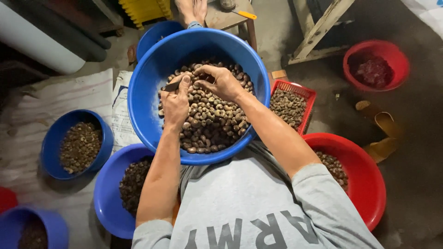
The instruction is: A person is manually peeling nuts using a small hand tool and sorting them into different bowls.
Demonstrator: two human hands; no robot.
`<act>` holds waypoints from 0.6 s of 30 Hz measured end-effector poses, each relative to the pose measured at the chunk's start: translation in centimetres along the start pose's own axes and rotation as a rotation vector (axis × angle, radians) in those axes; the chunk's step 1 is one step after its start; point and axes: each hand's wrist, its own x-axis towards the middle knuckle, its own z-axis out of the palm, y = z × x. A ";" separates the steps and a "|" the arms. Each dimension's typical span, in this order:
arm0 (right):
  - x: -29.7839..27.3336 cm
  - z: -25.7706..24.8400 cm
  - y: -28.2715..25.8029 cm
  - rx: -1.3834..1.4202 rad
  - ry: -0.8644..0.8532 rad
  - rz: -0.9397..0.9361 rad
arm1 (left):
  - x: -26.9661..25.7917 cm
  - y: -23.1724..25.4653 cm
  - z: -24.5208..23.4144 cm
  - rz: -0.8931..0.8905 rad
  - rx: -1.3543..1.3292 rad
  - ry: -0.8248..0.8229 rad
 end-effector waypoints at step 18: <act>-0.2 0.1 0.3 -0.129 0.042 -0.056 | 0.2 -0.6 0.1 0.066 0.054 0.012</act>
